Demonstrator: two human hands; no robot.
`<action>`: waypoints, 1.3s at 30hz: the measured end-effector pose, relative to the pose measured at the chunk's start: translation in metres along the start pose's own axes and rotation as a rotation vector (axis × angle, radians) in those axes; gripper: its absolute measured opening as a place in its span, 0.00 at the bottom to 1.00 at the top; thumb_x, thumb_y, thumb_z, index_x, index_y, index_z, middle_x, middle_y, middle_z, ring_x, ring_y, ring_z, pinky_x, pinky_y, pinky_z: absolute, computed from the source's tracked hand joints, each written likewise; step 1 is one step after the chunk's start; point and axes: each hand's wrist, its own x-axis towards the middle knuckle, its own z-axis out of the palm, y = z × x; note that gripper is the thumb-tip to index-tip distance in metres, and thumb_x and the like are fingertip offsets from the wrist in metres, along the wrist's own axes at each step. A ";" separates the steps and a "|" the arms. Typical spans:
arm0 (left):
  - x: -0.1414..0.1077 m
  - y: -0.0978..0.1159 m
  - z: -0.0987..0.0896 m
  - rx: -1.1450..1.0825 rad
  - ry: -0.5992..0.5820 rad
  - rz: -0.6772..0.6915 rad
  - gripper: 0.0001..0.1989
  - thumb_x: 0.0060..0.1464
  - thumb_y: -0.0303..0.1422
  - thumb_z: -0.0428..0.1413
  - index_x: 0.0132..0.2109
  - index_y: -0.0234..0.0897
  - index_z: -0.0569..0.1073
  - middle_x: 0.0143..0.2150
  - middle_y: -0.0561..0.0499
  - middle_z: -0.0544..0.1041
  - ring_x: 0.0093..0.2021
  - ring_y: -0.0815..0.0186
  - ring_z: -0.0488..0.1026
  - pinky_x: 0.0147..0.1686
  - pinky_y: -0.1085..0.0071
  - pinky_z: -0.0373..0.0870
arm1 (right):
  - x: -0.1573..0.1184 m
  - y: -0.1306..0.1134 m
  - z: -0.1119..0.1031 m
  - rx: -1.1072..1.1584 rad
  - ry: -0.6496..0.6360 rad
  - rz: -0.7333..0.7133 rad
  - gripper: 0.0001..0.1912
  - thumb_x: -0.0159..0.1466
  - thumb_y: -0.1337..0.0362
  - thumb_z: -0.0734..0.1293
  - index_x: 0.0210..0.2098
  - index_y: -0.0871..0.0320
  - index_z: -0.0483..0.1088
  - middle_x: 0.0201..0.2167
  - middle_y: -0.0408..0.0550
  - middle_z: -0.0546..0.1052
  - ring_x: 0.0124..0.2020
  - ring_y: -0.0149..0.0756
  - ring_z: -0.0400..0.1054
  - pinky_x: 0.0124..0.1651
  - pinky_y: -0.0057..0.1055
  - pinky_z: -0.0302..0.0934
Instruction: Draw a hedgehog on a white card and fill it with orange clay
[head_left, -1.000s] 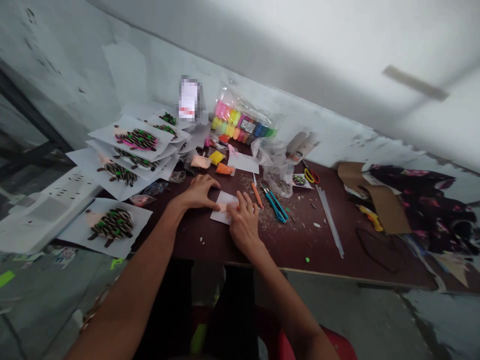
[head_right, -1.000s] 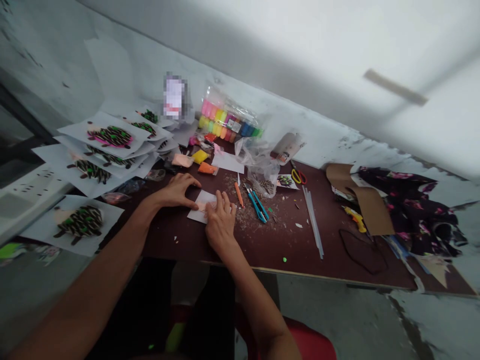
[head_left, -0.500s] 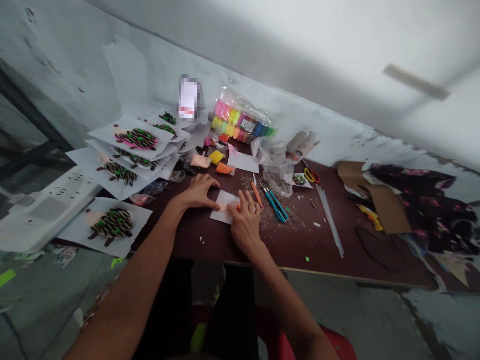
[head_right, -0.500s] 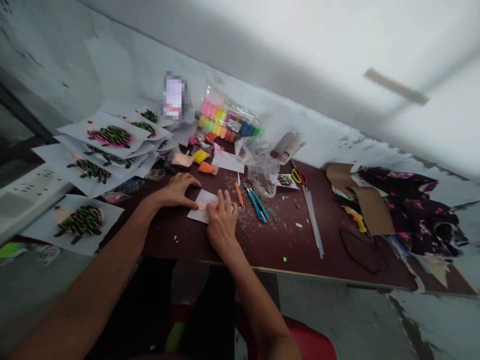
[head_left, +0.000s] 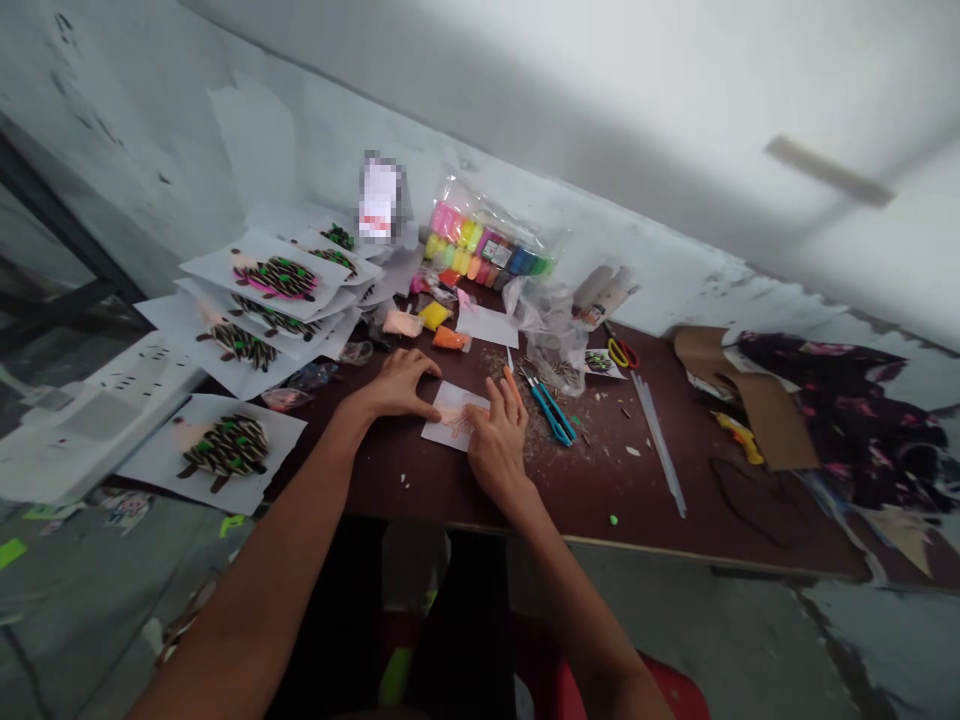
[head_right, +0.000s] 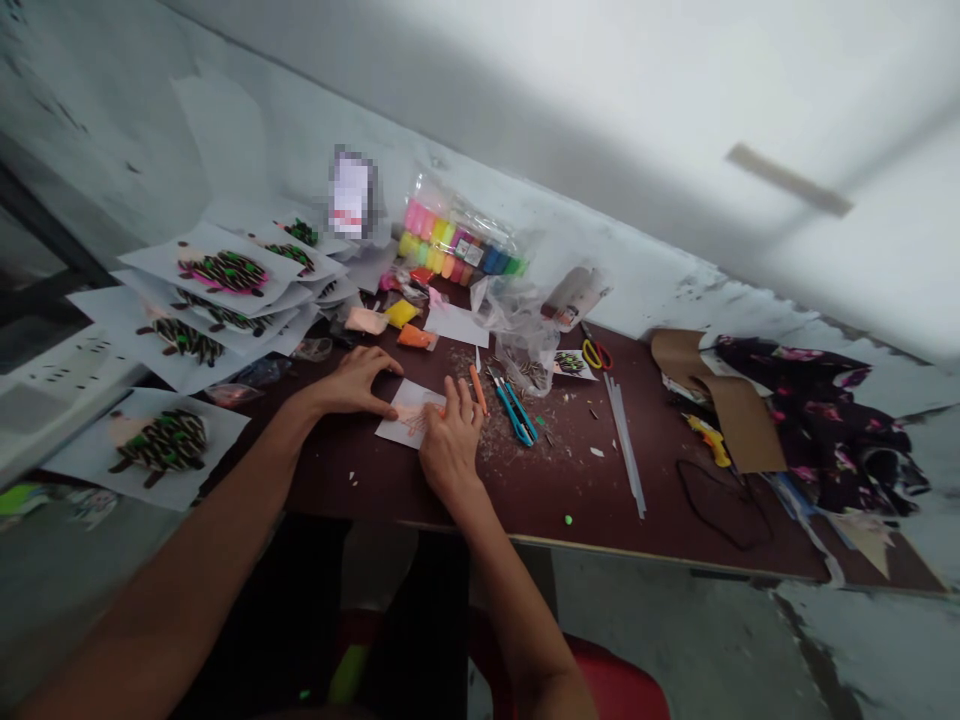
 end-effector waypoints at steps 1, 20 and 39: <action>0.000 0.000 0.000 0.000 0.002 0.004 0.32 0.35 0.49 0.67 0.49 0.44 0.72 0.51 0.47 0.68 0.55 0.48 0.61 0.57 0.54 0.58 | 0.000 -0.001 0.000 0.001 -0.001 -0.001 0.14 0.67 0.69 0.61 0.46 0.57 0.76 0.68 0.58 0.59 0.70 0.51 0.44 0.63 0.49 0.45; 0.001 0.030 0.008 -0.150 0.295 0.023 0.10 0.56 0.37 0.54 0.41 0.42 0.77 0.43 0.48 0.73 0.49 0.55 0.66 0.56 0.55 0.60 | 0.001 -0.006 0.004 0.022 -0.032 0.029 0.14 0.67 0.69 0.61 0.46 0.54 0.76 0.68 0.55 0.60 0.70 0.51 0.46 0.63 0.50 0.47; -0.007 0.030 0.000 -0.679 0.368 -0.154 0.11 0.47 0.32 0.48 0.31 0.37 0.74 0.27 0.51 0.73 0.29 0.65 0.68 0.31 0.68 0.67 | 0.006 0.002 0.002 0.038 -0.038 -0.037 0.15 0.67 0.67 0.62 0.49 0.53 0.76 0.68 0.55 0.60 0.70 0.53 0.45 0.64 0.51 0.44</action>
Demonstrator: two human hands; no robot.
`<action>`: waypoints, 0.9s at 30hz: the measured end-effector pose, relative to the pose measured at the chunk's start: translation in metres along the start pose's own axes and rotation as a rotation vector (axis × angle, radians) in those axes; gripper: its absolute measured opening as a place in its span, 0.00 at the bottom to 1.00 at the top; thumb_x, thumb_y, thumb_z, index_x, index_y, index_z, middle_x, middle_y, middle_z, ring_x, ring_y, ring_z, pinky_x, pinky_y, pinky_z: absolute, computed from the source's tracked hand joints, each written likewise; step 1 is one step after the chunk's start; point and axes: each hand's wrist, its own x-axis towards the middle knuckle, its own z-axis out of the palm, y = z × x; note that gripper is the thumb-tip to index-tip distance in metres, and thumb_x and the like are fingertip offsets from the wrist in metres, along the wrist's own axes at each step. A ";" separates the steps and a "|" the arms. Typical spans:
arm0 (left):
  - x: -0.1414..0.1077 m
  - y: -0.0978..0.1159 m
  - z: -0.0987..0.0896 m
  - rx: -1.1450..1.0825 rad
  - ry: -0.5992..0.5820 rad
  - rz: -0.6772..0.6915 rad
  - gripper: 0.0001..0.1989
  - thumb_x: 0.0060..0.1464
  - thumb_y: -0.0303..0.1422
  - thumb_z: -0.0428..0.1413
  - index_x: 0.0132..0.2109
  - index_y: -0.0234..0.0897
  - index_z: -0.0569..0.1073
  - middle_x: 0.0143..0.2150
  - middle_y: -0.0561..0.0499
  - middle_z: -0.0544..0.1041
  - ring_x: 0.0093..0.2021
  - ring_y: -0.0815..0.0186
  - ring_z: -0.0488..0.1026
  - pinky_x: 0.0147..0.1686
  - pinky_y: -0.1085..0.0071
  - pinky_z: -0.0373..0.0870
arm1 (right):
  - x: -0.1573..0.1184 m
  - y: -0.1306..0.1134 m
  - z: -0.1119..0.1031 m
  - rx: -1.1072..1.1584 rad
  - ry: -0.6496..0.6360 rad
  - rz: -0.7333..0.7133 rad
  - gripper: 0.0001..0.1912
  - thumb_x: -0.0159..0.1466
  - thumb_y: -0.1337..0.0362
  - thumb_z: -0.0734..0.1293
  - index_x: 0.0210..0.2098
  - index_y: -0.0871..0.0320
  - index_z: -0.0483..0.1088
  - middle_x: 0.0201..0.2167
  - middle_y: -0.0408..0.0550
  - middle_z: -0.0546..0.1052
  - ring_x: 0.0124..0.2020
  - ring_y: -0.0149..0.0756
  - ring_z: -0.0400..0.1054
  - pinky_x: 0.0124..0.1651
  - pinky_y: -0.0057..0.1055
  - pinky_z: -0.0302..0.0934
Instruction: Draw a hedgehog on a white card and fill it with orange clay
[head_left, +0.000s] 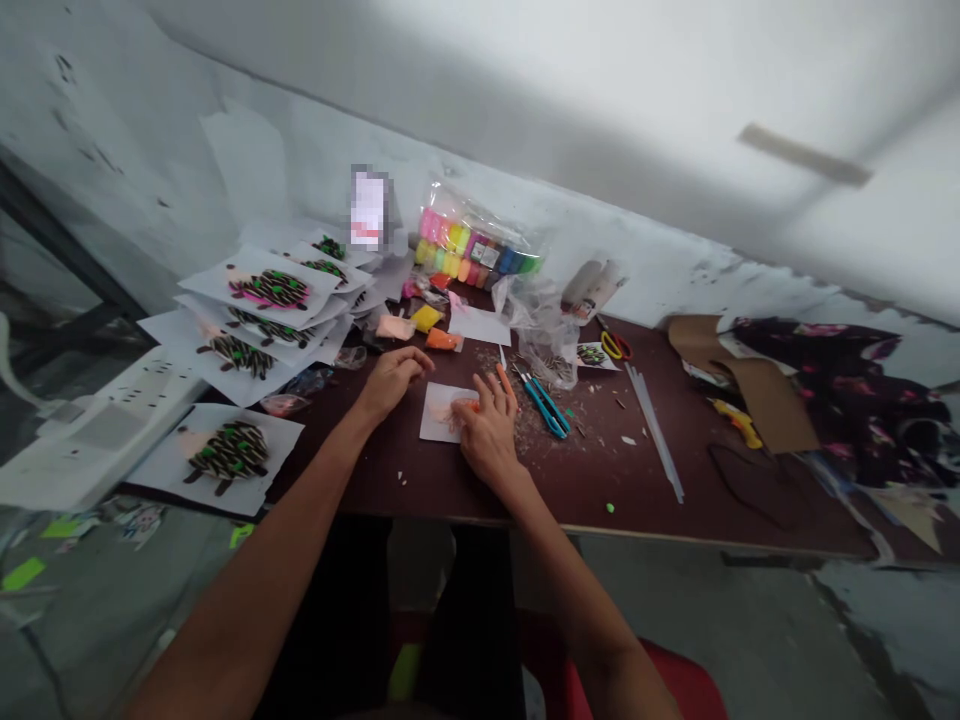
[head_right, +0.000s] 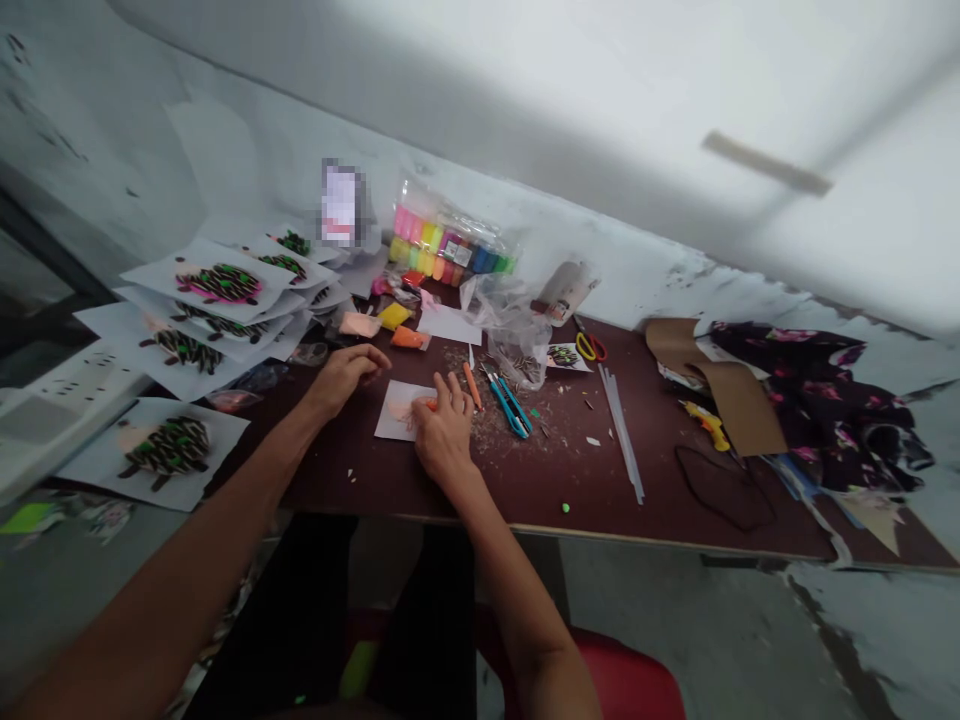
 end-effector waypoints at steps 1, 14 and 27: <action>-0.001 0.002 0.000 0.102 -0.033 0.053 0.11 0.48 0.33 0.49 0.32 0.37 0.76 0.29 0.51 0.74 0.30 0.65 0.68 0.32 0.68 0.67 | 0.000 0.000 0.000 0.003 0.001 0.001 0.15 0.67 0.67 0.62 0.49 0.52 0.76 0.68 0.54 0.60 0.70 0.53 0.45 0.64 0.51 0.44; -0.039 0.005 0.011 0.893 -0.249 0.375 0.18 0.62 0.31 0.45 0.47 0.44 0.80 0.37 0.46 0.73 0.42 0.57 0.69 0.48 0.56 0.56 | -0.001 -0.005 0.005 0.033 -0.019 0.033 0.14 0.67 0.68 0.62 0.50 0.54 0.75 0.69 0.54 0.59 0.71 0.49 0.43 0.64 0.49 0.44; -0.040 0.004 0.009 0.950 -0.272 0.350 0.24 0.59 0.51 0.50 0.54 0.44 0.77 0.43 0.44 0.72 0.46 0.54 0.68 0.51 0.54 0.52 | 0.001 -0.005 0.003 0.036 -0.003 0.048 0.13 0.68 0.66 0.62 0.47 0.54 0.76 0.68 0.54 0.61 0.70 0.51 0.44 0.64 0.52 0.45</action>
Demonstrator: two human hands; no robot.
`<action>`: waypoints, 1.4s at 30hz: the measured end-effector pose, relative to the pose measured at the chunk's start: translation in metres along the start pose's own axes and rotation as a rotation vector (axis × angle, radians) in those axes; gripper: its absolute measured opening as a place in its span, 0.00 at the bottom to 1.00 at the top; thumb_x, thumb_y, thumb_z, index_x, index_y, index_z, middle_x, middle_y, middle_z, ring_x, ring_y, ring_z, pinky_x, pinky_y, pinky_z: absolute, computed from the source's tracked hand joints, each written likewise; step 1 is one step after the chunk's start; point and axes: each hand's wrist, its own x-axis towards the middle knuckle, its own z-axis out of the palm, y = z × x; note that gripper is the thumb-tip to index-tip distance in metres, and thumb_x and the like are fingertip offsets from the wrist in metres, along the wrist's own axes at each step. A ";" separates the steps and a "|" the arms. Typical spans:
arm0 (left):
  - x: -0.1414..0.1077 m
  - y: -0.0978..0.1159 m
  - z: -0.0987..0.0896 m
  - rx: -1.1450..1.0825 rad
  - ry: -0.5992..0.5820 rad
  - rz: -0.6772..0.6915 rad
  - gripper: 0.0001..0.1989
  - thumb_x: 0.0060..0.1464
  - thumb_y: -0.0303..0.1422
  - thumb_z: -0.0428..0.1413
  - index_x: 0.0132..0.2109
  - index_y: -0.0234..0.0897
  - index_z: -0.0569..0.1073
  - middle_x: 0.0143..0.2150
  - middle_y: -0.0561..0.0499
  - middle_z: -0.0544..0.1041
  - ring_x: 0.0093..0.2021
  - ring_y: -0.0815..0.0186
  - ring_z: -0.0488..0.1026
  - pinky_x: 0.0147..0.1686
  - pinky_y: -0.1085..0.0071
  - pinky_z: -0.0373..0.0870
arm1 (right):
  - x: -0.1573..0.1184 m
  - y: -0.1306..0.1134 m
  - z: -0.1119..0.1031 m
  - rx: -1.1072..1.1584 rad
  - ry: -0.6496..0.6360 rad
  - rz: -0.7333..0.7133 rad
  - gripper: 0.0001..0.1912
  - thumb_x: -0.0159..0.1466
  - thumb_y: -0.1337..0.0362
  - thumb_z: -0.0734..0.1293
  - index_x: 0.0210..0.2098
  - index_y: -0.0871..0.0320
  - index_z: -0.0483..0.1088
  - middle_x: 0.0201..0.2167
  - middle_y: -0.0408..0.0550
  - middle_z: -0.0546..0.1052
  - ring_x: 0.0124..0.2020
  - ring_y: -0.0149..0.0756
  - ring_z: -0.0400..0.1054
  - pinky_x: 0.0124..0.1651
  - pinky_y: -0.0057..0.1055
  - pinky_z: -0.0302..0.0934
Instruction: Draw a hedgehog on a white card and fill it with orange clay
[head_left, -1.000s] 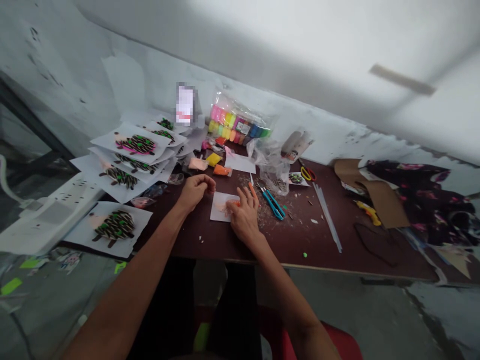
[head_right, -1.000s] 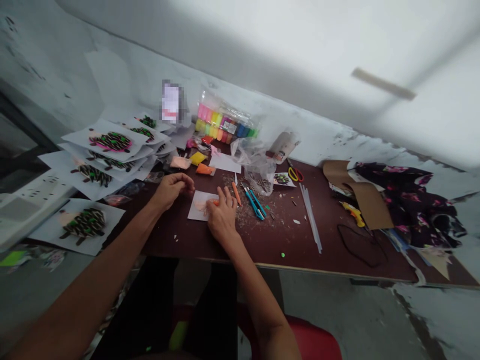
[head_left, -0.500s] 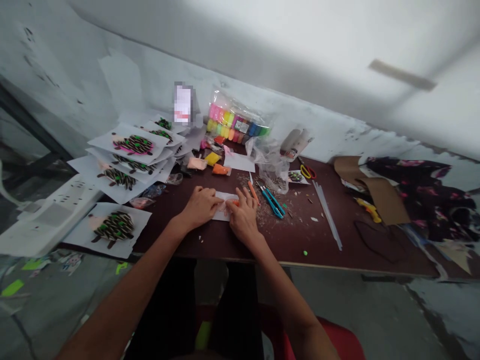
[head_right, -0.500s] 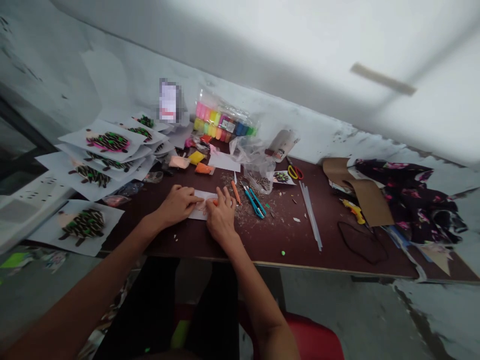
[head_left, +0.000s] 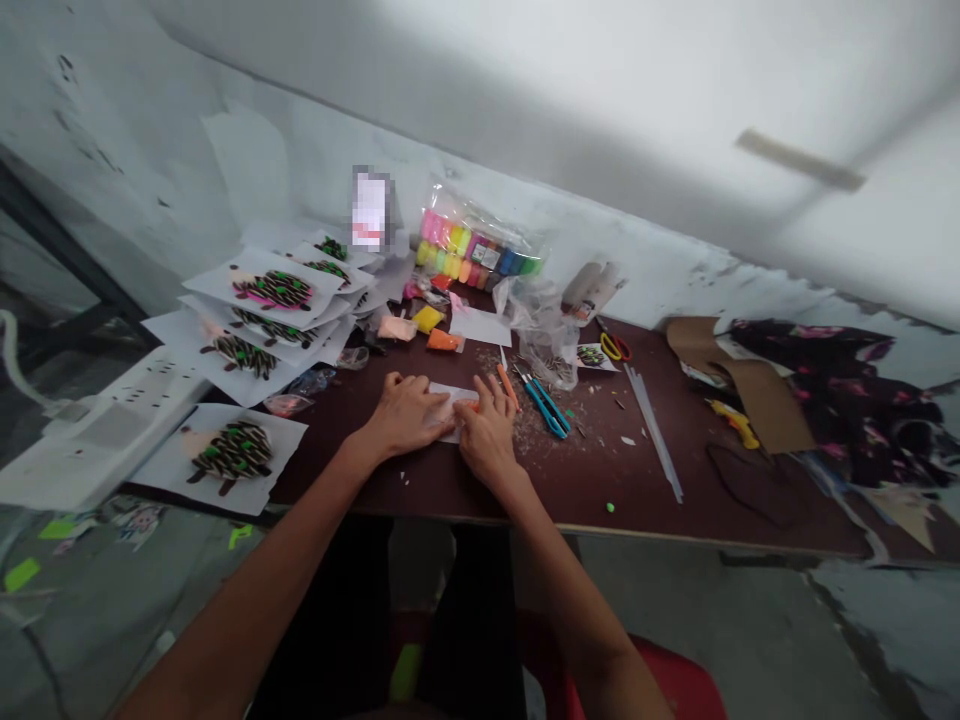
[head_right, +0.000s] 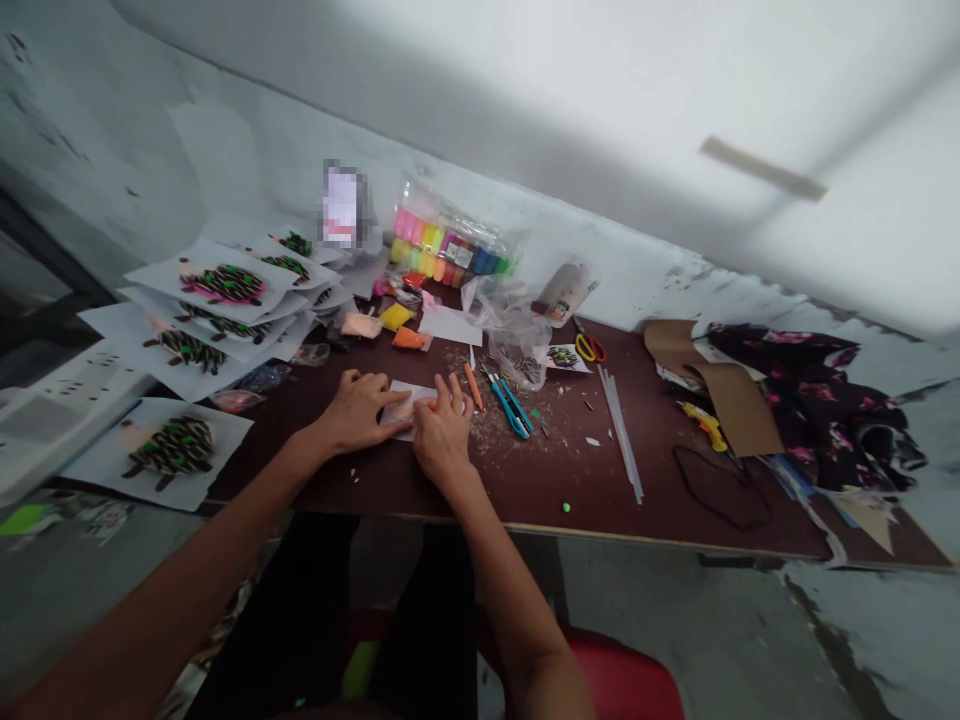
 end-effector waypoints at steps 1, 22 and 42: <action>0.000 0.000 0.000 0.002 -0.005 -0.005 0.24 0.59 0.52 0.50 0.53 0.45 0.77 0.43 0.45 0.72 0.46 0.54 0.68 0.51 0.55 0.52 | 0.000 -0.001 0.000 -0.002 -0.001 0.001 0.13 0.68 0.66 0.62 0.47 0.54 0.76 0.68 0.54 0.61 0.70 0.51 0.44 0.64 0.52 0.45; -0.004 0.001 0.003 0.002 -0.014 -0.050 0.25 0.60 0.53 0.50 0.57 0.47 0.75 0.44 0.44 0.72 0.45 0.55 0.67 0.50 0.54 0.52 | -0.005 -0.009 -0.001 0.032 0.038 0.075 0.14 0.65 0.68 0.62 0.48 0.56 0.76 0.69 0.58 0.58 0.71 0.53 0.44 0.64 0.55 0.44; -0.004 0.001 0.004 -0.001 -0.008 -0.042 0.24 0.61 0.52 0.48 0.56 0.48 0.76 0.43 0.44 0.72 0.45 0.54 0.66 0.50 0.54 0.53 | -0.007 -0.019 0.003 0.047 0.008 0.073 0.19 0.63 0.72 0.61 0.51 0.56 0.73 0.68 0.56 0.60 0.72 0.50 0.42 0.66 0.51 0.41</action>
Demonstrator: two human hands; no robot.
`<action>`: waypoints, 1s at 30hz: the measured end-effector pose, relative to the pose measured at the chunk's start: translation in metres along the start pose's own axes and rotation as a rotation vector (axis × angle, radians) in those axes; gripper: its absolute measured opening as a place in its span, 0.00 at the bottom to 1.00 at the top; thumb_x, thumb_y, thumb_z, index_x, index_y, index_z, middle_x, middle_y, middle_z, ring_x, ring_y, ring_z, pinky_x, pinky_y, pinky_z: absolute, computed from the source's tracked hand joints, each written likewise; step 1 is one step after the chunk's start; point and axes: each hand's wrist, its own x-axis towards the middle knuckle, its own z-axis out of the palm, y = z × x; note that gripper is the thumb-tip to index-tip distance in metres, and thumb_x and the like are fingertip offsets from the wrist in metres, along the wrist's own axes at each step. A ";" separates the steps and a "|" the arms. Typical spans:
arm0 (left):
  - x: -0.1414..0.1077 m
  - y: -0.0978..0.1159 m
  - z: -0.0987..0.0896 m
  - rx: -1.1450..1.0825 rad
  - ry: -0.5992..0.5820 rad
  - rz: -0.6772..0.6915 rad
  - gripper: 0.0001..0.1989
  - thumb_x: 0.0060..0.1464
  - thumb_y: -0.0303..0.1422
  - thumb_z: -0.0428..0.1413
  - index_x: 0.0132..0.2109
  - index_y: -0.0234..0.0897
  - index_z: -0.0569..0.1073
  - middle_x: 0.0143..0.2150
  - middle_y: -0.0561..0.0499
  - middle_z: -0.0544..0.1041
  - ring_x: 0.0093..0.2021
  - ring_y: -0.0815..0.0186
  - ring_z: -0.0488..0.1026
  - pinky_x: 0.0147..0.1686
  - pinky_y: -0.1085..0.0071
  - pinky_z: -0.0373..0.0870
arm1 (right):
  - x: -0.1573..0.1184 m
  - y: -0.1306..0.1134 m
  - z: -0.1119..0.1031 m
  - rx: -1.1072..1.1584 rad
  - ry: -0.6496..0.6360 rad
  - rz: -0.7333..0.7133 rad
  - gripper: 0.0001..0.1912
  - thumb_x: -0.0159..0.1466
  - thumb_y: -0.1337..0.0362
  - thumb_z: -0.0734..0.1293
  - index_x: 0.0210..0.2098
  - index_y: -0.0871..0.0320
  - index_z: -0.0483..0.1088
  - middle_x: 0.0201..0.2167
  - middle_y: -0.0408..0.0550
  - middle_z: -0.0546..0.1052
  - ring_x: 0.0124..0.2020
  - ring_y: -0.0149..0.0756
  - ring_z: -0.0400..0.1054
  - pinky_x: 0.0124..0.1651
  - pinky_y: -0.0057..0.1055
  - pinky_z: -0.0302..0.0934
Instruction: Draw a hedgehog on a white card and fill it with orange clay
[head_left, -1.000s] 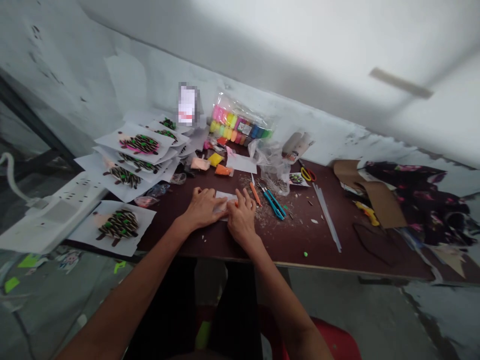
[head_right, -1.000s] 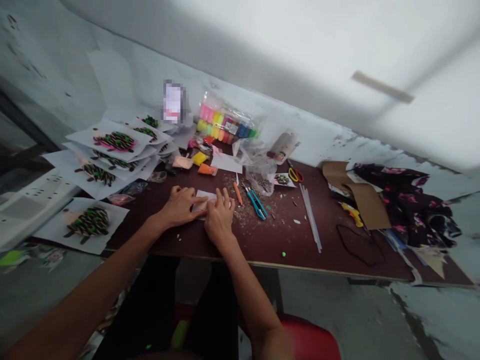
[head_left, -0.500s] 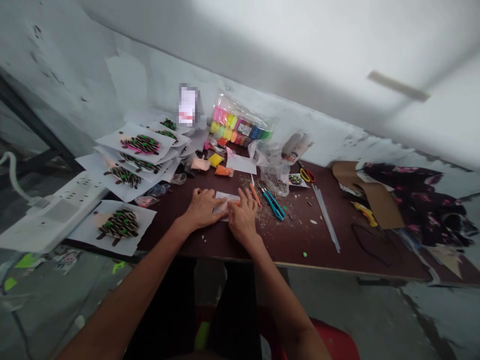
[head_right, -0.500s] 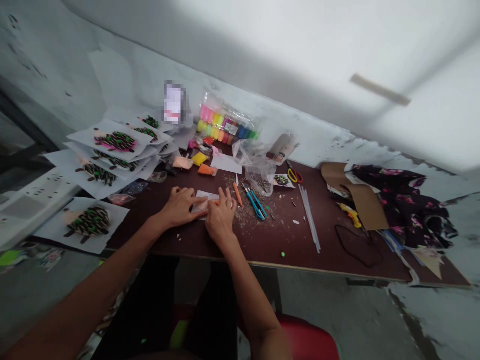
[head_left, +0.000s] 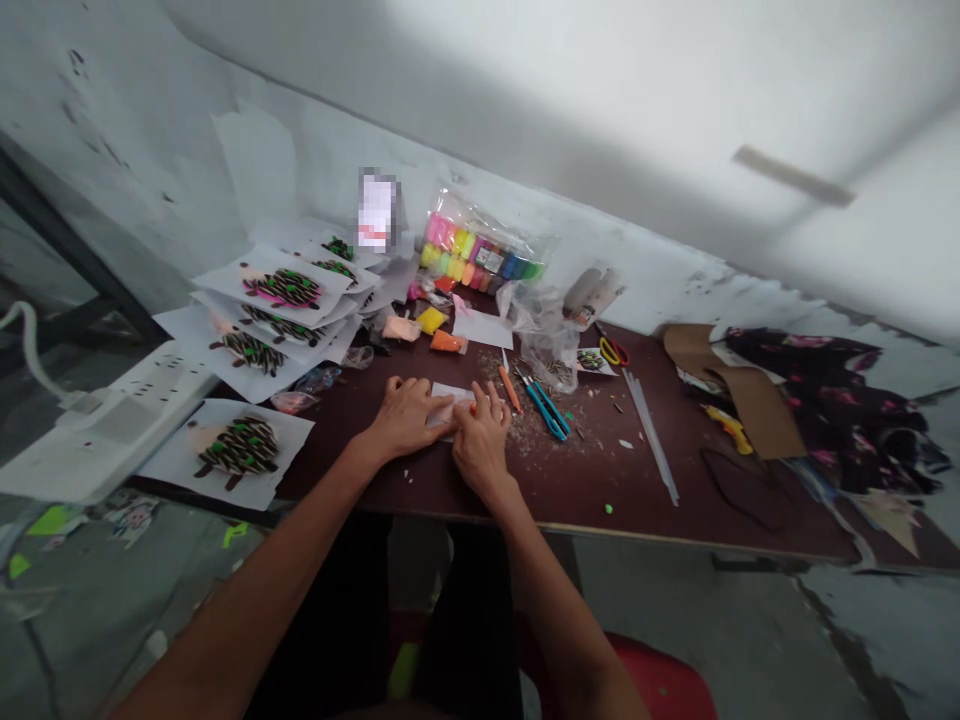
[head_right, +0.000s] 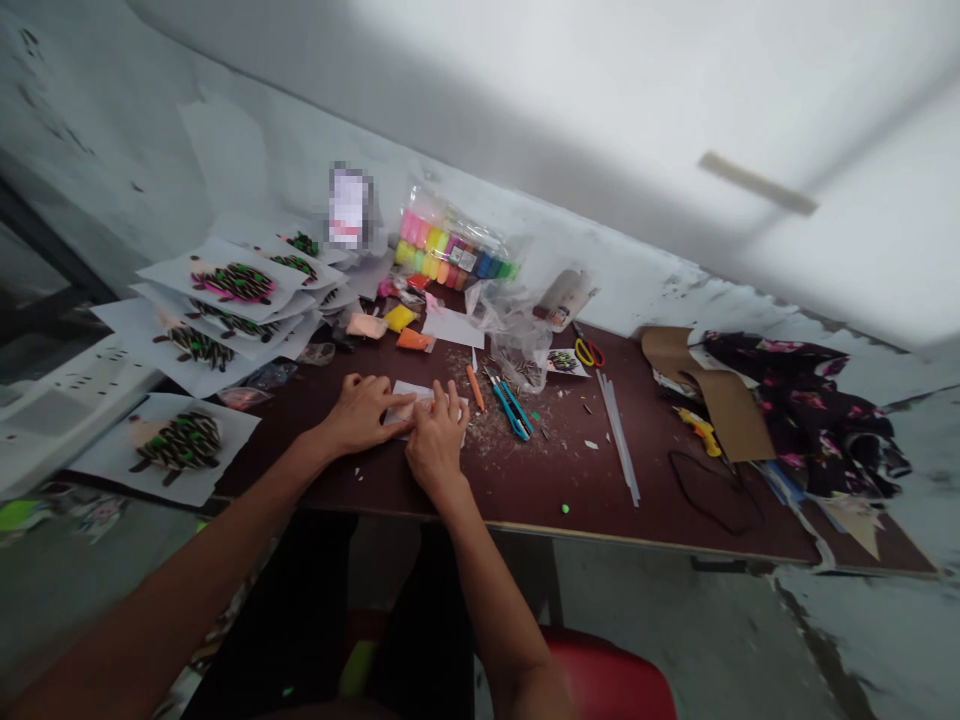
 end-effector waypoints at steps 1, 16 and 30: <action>0.000 0.000 0.000 -0.003 -0.001 0.002 0.24 0.61 0.51 0.48 0.56 0.48 0.76 0.43 0.44 0.72 0.45 0.53 0.66 0.50 0.54 0.53 | 0.000 -0.001 0.000 0.000 -0.001 0.003 0.19 0.63 0.72 0.62 0.51 0.56 0.74 0.68 0.56 0.60 0.72 0.50 0.42 0.66 0.51 0.41; -0.001 0.001 -0.001 -0.006 -0.017 -0.017 0.25 0.60 0.53 0.49 0.56 0.48 0.75 0.46 0.44 0.72 0.46 0.54 0.66 0.51 0.54 0.53 | -0.008 0.007 -0.001 -0.046 0.039 0.046 0.21 0.62 0.73 0.63 0.52 0.53 0.74 0.70 0.54 0.57 0.72 0.50 0.40 0.67 0.51 0.38; -0.001 0.000 0.000 -0.027 -0.003 -0.007 0.26 0.60 0.54 0.48 0.56 0.48 0.75 0.44 0.45 0.72 0.45 0.55 0.66 0.50 0.55 0.53 | -0.012 0.010 0.000 -0.030 0.057 -0.002 0.21 0.62 0.72 0.63 0.52 0.50 0.75 0.70 0.52 0.57 0.72 0.51 0.41 0.67 0.54 0.40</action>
